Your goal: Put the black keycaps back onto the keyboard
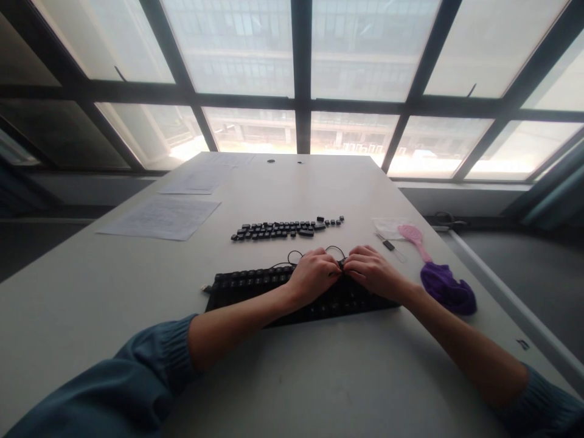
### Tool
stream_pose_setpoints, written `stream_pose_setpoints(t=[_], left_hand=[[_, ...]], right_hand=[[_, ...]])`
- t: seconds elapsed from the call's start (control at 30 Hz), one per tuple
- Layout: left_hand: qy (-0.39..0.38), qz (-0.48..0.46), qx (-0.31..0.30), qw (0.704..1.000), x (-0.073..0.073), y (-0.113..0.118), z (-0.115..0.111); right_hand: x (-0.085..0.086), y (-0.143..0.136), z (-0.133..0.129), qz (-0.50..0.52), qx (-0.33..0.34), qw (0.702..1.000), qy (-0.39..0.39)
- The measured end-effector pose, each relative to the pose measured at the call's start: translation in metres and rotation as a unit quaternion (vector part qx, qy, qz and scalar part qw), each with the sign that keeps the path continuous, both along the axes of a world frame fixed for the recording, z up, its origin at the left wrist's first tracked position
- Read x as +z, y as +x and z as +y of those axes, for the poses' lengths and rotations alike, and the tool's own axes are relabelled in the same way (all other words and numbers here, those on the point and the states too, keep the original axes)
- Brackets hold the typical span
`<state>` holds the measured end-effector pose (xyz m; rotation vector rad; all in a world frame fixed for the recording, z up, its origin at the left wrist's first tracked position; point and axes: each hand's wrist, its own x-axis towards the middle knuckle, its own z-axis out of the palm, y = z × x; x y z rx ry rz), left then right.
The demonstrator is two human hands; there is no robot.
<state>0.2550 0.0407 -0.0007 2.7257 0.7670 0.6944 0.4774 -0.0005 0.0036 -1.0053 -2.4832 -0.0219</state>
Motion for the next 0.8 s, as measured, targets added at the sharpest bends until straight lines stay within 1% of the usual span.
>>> stream_pose_setpoints(t=[0.2, 0.4, 0.5, 0.63, 0.7, 0.8], left_hand=[[0.007, -0.013, -0.005, 1.0, -0.003, -0.001, 0.0], [0.002, -0.016, 0.0, 1.0, -0.004, 0.0, 0.0], [0.017, 0.003, -0.001, 1.0, -0.002, 0.0, -0.002], [0.044, 0.029, 0.019, 0.998, 0.003, -0.001, -0.005], [0.037, 0.034, 0.025, 0.998, 0.004, 0.0, -0.004], [0.01, 0.041, 0.021, 0.999, 0.004, 0.0, -0.003]], right_hand=[[0.001, 0.0, 0.0, -0.01, 0.012, 1.0, -0.003], [-0.001, -0.002, 0.001, 0.02, 0.026, 0.999, -0.009], [-0.004, -0.003, 0.0, 0.023, 0.015, 1.0, -0.008], [-0.007, -0.003, -0.001, 0.052, -0.024, 0.998, -0.025], [-0.008, -0.001, -0.001, 0.076, -0.038, 0.996, -0.04], [-0.011, 0.001, -0.001, 0.103, -0.042, 0.992, -0.065]])
